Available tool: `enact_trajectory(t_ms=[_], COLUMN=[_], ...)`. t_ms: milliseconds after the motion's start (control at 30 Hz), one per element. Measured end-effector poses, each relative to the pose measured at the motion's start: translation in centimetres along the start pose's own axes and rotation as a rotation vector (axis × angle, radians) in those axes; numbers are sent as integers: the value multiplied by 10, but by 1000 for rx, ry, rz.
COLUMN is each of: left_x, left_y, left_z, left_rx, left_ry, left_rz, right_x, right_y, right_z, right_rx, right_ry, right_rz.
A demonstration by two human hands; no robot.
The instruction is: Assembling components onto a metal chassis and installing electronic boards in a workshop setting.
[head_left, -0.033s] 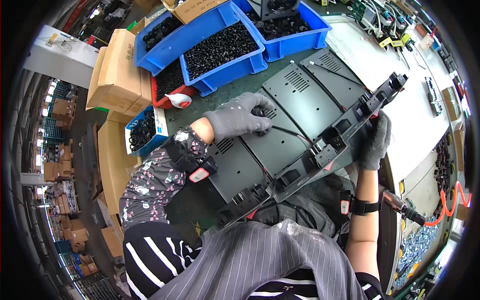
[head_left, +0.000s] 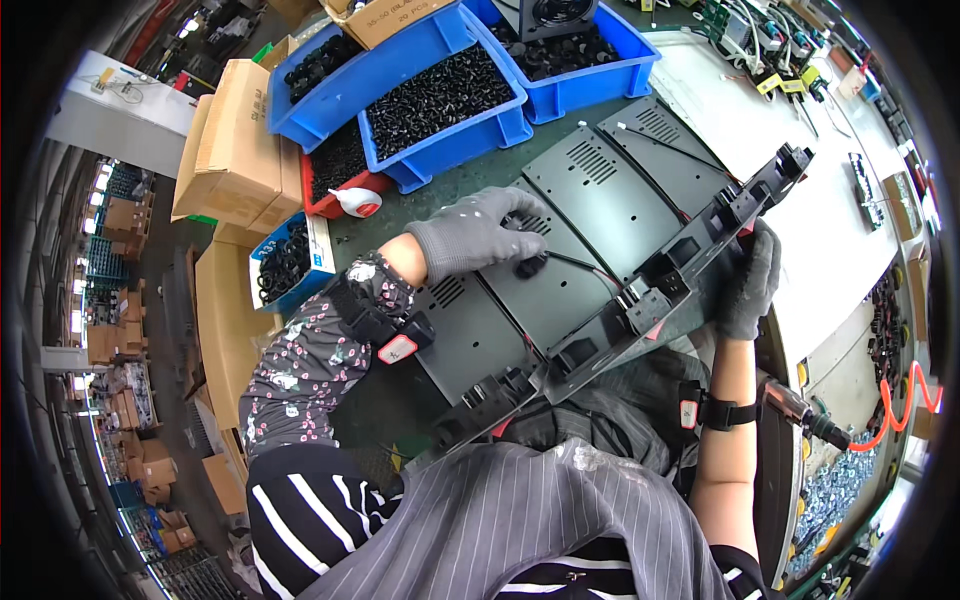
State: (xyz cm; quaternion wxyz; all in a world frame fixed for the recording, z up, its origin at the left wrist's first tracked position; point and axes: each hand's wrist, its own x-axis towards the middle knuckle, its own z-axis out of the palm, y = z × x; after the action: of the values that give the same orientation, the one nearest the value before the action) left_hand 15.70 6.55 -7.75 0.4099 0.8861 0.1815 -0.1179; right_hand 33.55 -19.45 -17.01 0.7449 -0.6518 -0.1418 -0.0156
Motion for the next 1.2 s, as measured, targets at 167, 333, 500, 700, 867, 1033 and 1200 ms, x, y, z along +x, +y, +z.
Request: enact_trajectory(t_ms=[167,333,500,700,867,1033,1200], left_x=[-2,-12,-16,-21,-19,-20,-9], left_y=[-7,-11,0,-6,-14,-13,4], left_z=[-12,-41,-54,-30,-12,-15,-3], left_rx=[-12,-165,-470,-553,-237,-259,188], left_ry=[-11,35,39,-108,-190,-71,155], left_rz=[36,-83,-177,-139,16,100,112], right_x=[-3,-1,0,3,2,3,4], right_y=[2,2,7,14,15,20,20], right_z=[-7,-10,-10,-12,-13,-16,-15], right_rx=[3,-34,99,87,75,52,103], right_ry=[-18,-50,-23,-20,-10,-22,16], right_rz=[-28,-81,-3,0,-11,-37,0])
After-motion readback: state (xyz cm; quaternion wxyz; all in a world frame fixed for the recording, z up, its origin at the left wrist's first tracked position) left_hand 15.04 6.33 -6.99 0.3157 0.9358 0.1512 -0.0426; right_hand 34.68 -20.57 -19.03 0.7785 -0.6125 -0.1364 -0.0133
